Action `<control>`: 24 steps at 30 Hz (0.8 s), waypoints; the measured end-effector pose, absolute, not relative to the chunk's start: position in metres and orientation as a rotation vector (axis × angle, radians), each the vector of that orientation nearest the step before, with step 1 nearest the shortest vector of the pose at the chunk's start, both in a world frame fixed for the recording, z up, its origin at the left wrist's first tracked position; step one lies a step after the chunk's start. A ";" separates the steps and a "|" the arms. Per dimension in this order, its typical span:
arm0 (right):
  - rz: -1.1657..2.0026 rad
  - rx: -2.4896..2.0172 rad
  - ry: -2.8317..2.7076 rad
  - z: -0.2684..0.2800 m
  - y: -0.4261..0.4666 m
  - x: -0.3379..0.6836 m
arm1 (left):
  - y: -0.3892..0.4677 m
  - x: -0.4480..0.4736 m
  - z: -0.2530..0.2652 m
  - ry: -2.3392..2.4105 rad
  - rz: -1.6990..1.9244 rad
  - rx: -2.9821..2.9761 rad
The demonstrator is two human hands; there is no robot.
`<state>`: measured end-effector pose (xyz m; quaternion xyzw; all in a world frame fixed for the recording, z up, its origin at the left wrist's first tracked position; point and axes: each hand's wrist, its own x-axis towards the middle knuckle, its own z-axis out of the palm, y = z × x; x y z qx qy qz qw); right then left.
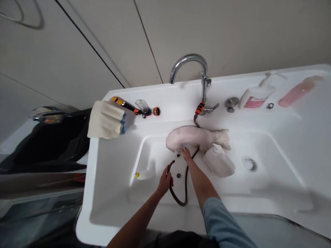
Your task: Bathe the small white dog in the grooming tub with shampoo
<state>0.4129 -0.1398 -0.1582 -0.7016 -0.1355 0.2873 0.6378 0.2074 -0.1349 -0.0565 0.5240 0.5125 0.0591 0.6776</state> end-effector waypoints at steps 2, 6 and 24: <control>0.743 -1.538 -0.274 -0.171 -0.123 0.433 | -0.127 0.202 -0.063 1.164 0.131 1.173; 0.854 -1.441 -0.272 -0.192 -0.094 0.451 | -0.119 0.197 -0.076 1.209 0.134 1.157; 0.830 -1.466 -0.056 -0.171 -0.046 0.403 | -0.107 0.213 -0.072 1.231 0.157 1.259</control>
